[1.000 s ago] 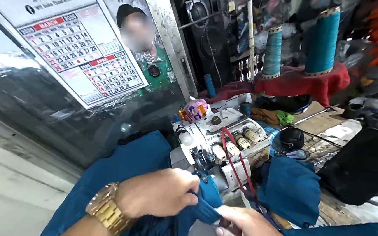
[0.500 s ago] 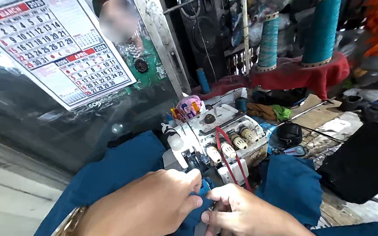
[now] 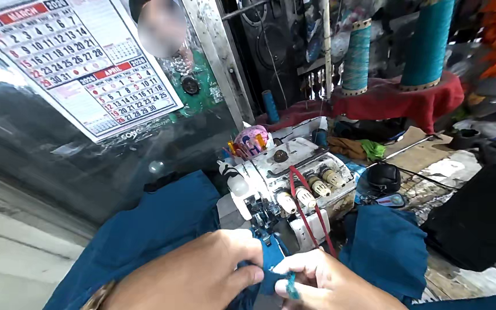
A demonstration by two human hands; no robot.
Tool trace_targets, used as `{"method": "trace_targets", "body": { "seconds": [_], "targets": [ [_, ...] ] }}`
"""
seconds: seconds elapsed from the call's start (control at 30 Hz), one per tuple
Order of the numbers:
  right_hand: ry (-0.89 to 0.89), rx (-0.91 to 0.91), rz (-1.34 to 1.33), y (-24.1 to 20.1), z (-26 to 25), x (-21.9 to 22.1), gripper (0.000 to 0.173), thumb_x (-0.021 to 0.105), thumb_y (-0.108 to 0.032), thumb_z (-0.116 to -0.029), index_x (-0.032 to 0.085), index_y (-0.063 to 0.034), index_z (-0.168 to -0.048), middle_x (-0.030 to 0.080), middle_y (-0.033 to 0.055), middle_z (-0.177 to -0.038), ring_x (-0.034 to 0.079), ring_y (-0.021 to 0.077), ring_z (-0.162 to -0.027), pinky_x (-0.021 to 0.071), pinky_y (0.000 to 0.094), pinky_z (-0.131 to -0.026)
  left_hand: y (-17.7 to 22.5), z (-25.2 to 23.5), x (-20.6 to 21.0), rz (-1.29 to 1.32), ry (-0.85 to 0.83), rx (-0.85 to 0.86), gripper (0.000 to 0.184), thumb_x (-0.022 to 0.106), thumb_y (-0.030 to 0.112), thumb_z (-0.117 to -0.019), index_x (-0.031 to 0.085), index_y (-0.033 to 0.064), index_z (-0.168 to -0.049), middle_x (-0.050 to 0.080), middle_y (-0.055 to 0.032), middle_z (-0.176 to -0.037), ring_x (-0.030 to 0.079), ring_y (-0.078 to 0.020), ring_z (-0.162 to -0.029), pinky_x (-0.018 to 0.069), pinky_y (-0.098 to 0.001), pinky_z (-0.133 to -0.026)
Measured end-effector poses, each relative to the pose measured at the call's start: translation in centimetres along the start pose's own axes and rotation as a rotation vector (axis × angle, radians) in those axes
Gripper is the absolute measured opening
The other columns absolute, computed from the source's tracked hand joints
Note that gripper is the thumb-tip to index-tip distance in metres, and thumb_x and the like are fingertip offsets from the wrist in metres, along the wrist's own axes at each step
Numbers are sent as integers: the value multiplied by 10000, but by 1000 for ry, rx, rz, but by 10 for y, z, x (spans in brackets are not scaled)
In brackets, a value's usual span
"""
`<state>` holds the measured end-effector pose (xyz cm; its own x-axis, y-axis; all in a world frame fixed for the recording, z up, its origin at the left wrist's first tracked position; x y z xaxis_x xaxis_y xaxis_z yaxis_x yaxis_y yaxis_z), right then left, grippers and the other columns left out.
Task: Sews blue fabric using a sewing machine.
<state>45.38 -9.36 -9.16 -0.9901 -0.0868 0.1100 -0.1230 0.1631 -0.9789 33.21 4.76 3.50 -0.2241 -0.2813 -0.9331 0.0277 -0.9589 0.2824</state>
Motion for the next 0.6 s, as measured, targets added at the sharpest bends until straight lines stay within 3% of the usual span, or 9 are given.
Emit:
{"method": "trace_targets", "body": {
  "seconds": [0.07, 0.13, 0.23, 0.37, 0.4, 0.47, 0.53, 0.6],
  "targets": [
    [13, -1, 0, 4, 3, 1, 263, 575, -224, -1069, 655, -71, -1269, 768, 101, -915, 732, 212, -622, 630, 369, -504, -13, -3, 7, -24, 80, -10, 327, 544, 447, -1037, 715, 178, -968, 622, 27, -880, 585, -57, -726, 519, -258, -640],
    [28, -23, 14, 3, 1, 0, 256, 577, -221, -1068, 659, -80, -1266, 764, 96, -888, 730, 208, -611, 629, 365, -495, -4, -1, 4, 4, 56, 14, 340, 523, 448, -1054, 711, 173, -983, 648, 23, -944, 629, -54, -809, 556, -255, -698],
    [40, -17, 41, 0, 0, -3, 238, 600, -217, -1056, 670, -93, -1247, 761, 79, -851, 726, 195, -595, 626, 354, -485, 4, -3, 10, 68, 42, 58, 311, 507, 416, -1072, 692, 174, -1008, 636, 32, -882, 611, -52, -723, 538, -246, -624],
    [104, -62, 89, 2, 0, -6, 215, 615, -210, -1048, 676, -97, -1220, 752, 56, -822, 714, 172, -583, 618, 332, -477, -5, -3, 30, 41, 233, 27, 270, 561, 390, -1047, 723, 176, -1015, 646, 4, -910, 624, -89, -805, 540, -274, -685],
    [140, -89, 130, 3, 1, -6, 206, 613, -208, -1049, 677, -105, -1215, 752, 41, -830, 717, 159, -591, 624, 323, -485, -1, 1, 35, 27, 278, 1, 264, 568, 377, -1046, 733, 171, -1047, 660, -17, -940, 633, -115, -848, 546, -287, -722],
    [207, -132, 246, 1, 1, -3, 221, 599, -201, -1055, 676, -115, -1244, 758, 17, -855, 726, 136, -620, 641, 318, -518, 3, 11, 46, -33, 357, -74, 271, 560, 370, -1045, 733, 174, -1118, 687, -52, -1056, 623, -191, -1040, 508, -357, -902],
    [219, -134, 454, 2, -2, 3, 309, 569, -235, -1066, 652, -174, -1358, 757, -3, -842, 719, 110, -638, 638, 323, -571, -13, 19, 57, -75, 474, -134, 281, 554, 390, -1033, 733, 215, -1161, 668, -45, -1179, 573, -220, -1199, 461, -411, -1029],
    [111, -80, 655, 7, -6, 14, 453, 546, -270, -1059, 519, -233, -1509, 717, 47, -793, 687, 189, -655, 588, 427, -631, -40, 26, 64, -92, 557, -190, 312, 509, 420, -1043, 720, 256, -1203, 629, -39, -1299, 546, -212, -1278, 462, -431, -1071]
  ]
}}
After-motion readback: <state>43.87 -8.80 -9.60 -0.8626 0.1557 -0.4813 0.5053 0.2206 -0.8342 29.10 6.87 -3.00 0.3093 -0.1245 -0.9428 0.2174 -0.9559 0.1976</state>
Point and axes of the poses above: each hand's wrist, its own z-axis away from the middle knuckle, its own x-axis out of the palm, y = z × x, the point moved 4 cm from there along -z, towards the middle knuckle
